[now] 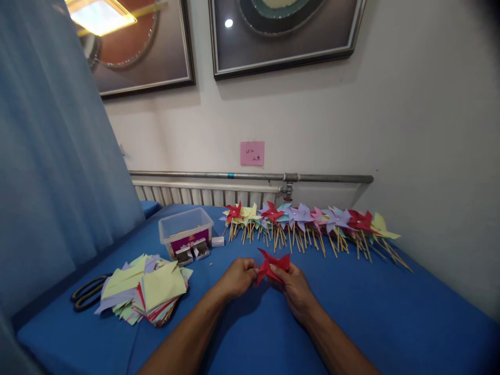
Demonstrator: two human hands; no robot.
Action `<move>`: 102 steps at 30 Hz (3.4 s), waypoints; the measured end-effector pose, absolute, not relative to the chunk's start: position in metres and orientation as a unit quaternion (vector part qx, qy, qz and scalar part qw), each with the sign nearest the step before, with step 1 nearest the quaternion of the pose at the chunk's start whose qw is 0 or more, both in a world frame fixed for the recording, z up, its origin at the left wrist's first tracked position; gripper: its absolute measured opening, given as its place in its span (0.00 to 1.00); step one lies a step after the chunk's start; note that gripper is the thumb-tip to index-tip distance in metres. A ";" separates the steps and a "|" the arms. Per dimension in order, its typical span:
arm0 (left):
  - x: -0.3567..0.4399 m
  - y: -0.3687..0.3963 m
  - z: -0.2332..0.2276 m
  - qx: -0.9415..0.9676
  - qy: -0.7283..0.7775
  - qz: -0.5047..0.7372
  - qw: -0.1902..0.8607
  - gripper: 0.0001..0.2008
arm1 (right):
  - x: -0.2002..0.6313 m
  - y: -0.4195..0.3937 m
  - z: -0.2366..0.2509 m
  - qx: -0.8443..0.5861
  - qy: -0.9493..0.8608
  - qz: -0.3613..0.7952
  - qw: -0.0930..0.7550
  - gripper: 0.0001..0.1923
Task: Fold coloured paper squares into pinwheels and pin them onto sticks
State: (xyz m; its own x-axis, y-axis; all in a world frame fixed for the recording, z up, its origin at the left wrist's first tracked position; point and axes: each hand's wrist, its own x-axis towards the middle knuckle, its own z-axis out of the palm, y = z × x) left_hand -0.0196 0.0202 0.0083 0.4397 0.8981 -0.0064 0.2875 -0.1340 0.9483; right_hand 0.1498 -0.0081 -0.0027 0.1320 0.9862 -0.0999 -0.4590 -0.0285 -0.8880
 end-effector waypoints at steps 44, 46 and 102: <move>-0.019 0.007 0.021 0.732 0.482 0.296 0.380 0.10 | 0.151 -0.011 -0.006 -0.391 -0.322 0.587 0.632 0.15; -0.018 0.007 0.020 0.735 0.485 0.298 0.368 0.10 | 0.151 -0.010 -0.006 -0.390 -0.325 0.585 0.633 0.15; -0.010 0.002 0.018 0.725 0.480 0.315 0.381 0.10 | 0.150 -0.009 -0.005 -0.400 -0.292 0.580 0.647 0.19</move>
